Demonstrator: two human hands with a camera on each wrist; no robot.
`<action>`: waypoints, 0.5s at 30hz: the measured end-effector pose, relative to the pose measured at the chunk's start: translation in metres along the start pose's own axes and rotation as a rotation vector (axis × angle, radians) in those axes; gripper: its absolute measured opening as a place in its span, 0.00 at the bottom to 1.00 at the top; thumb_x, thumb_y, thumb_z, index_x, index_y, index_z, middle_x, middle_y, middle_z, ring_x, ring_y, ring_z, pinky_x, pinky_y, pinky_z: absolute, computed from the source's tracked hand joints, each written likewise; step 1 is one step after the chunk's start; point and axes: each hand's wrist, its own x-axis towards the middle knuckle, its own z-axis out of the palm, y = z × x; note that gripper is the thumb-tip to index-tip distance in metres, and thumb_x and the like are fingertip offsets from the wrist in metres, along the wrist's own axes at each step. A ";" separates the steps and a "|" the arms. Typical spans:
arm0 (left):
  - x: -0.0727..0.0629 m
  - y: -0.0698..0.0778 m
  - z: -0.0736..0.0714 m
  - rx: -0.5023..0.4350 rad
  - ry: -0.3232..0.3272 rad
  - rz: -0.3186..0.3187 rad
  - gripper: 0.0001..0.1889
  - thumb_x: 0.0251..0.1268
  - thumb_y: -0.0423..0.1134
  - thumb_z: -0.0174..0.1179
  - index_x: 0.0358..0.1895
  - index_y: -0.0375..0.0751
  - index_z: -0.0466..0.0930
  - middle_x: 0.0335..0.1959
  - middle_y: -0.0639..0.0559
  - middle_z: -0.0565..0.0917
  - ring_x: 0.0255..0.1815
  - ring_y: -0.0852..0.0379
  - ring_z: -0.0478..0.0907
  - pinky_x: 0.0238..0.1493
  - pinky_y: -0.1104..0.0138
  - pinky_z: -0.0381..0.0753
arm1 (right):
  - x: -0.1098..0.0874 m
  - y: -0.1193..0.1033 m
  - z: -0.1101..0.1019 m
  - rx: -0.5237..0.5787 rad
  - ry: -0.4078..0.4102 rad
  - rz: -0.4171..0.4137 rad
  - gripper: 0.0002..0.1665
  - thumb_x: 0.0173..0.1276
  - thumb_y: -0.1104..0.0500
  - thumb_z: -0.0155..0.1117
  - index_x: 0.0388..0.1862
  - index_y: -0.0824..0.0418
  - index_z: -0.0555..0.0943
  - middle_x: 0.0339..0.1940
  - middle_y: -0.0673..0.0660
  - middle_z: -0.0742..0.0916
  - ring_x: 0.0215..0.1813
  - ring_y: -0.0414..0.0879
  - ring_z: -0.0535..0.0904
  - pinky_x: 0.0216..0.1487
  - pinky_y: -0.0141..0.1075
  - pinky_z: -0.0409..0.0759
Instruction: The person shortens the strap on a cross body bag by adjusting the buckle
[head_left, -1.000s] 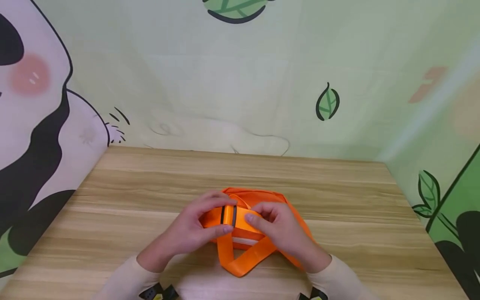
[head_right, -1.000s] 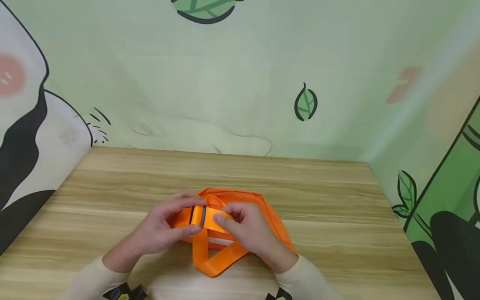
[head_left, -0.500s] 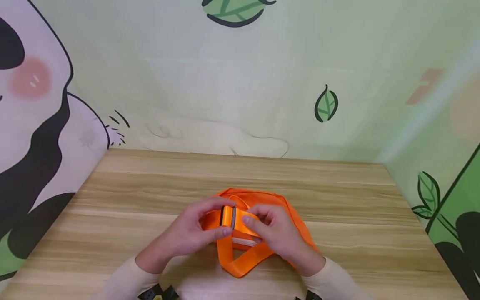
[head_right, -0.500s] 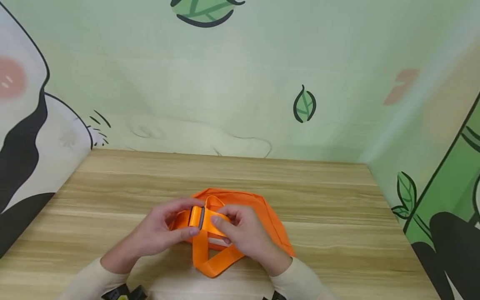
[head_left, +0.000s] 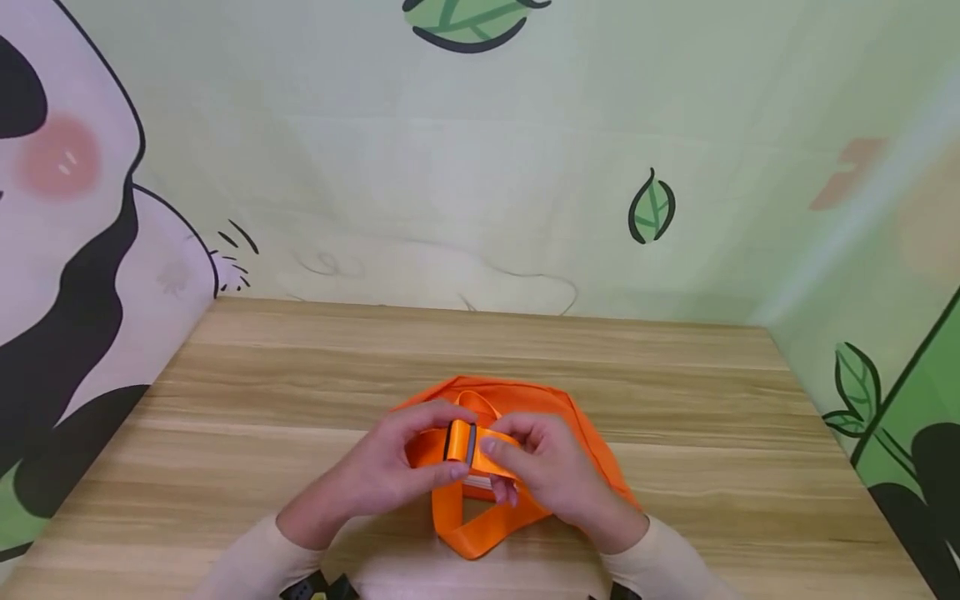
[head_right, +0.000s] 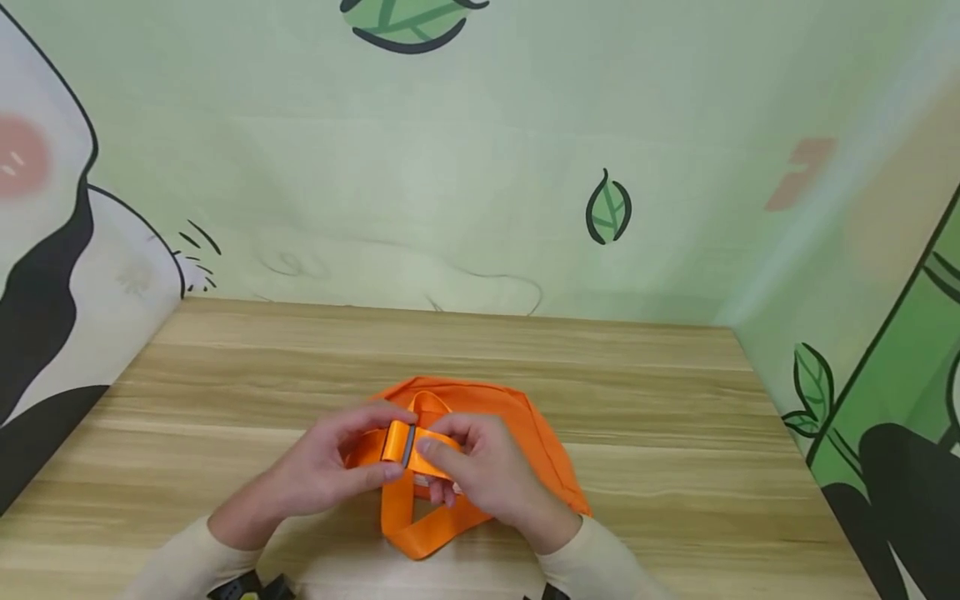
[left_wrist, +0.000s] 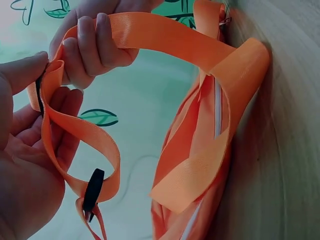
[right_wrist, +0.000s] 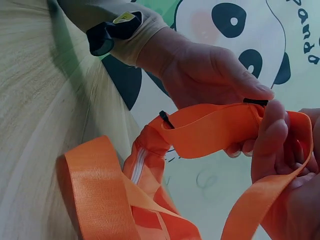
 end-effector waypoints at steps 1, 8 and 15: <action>0.000 -0.001 0.000 -0.006 0.001 0.007 0.22 0.70 0.32 0.73 0.64 0.43 0.83 0.55 0.46 0.88 0.52 0.56 0.84 0.54 0.65 0.88 | 0.000 0.000 0.000 -0.014 0.002 0.003 0.13 0.82 0.61 0.64 0.43 0.73 0.83 0.20 0.50 0.83 0.19 0.38 0.79 0.24 0.29 0.81; -0.002 -0.001 0.000 -0.054 0.031 -0.056 0.22 0.69 0.32 0.74 0.64 0.43 0.83 0.57 0.45 0.87 0.50 0.57 0.84 0.50 0.65 0.89 | 0.002 -0.001 0.000 -0.167 0.051 0.000 0.10 0.80 0.60 0.67 0.44 0.68 0.86 0.21 0.55 0.79 0.19 0.40 0.71 0.22 0.29 0.73; -0.004 -0.001 -0.005 -0.095 0.077 -0.094 0.22 0.71 0.31 0.71 0.66 0.40 0.81 0.59 0.42 0.85 0.48 0.54 0.86 0.50 0.64 0.90 | -0.005 0.002 -0.004 -0.512 0.125 -0.215 0.25 0.67 0.56 0.82 0.61 0.56 0.85 0.50 0.51 0.89 0.45 0.41 0.82 0.45 0.32 0.85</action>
